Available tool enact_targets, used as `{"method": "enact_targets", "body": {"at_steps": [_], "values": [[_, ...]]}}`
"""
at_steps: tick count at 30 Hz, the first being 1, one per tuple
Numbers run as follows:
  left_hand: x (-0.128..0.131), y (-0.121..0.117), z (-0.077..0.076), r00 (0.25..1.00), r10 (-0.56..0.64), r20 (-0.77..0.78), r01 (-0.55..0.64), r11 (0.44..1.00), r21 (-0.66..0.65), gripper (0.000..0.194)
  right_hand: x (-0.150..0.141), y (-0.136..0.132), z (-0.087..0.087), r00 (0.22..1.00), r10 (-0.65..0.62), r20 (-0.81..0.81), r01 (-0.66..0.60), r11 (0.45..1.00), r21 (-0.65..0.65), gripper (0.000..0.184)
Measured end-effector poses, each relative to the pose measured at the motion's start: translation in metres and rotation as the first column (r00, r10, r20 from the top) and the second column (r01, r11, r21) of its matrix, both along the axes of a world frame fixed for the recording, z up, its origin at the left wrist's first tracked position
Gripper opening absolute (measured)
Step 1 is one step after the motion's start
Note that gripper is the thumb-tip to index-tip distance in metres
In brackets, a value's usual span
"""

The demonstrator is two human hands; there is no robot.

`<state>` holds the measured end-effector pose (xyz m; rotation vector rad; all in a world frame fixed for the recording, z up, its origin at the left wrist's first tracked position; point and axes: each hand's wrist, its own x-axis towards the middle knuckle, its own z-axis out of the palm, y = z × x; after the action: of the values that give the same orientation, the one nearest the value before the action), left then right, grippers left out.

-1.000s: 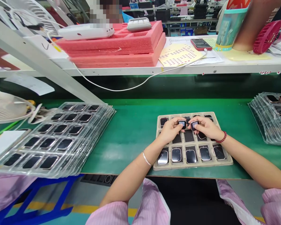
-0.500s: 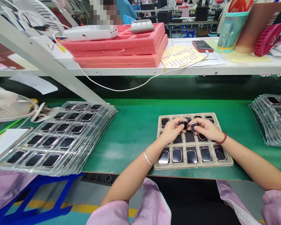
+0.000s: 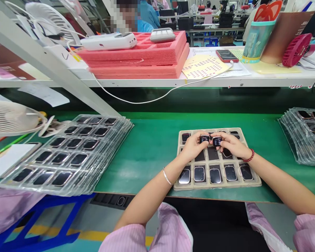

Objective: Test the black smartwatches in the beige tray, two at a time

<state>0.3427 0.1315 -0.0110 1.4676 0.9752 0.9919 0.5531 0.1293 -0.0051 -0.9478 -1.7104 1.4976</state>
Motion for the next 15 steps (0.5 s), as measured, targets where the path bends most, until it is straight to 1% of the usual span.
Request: {"method": "enact_targets", "body": {"at_steps": [2,5,8,11,13,15], "values": [[-0.0009,0.0005,-0.0002,1.0,-0.025,0.01,0.025,0.999,-0.021,0.029,0.0008,0.0008,0.0014,1.0,-0.03,-0.005,0.03,0.998,-0.046,0.029],[-0.001,0.0021,-0.0025,0.999,-0.032,0.01,0.033,0.998,-0.06,0.04,-0.0002,0.0001,0.0043,0.999,-0.052,0.013,0.052,0.998,-0.03,0.021],[0.0002,0.003,-0.0034,0.999,-0.024,0.045,0.028,0.996,-0.088,0.05,-0.0017,-0.0018,0.0071,1.0,-0.03,-0.009,0.03,1.0,0.009,0.025],[0.001,0.0021,-0.001,0.998,0.018,0.061,-0.015,0.999,-0.044,0.044,-0.0015,-0.0021,0.0076,0.999,-0.001,-0.042,0.0,1.0,-0.022,0.037],[0.0009,0.0013,0.0011,0.997,0.036,0.065,-0.035,0.999,-0.023,0.034,-0.0006,-0.0011,0.0066,0.999,0.001,-0.047,-0.003,0.999,-0.042,0.038],[0.0006,0.0009,0.0023,0.997,0.037,0.075,-0.034,0.999,-0.029,0.028,0.0003,0.0001,0.005,0.999,0.005,-0.043,-0.007,0.999,-0.047,0.037]]}}
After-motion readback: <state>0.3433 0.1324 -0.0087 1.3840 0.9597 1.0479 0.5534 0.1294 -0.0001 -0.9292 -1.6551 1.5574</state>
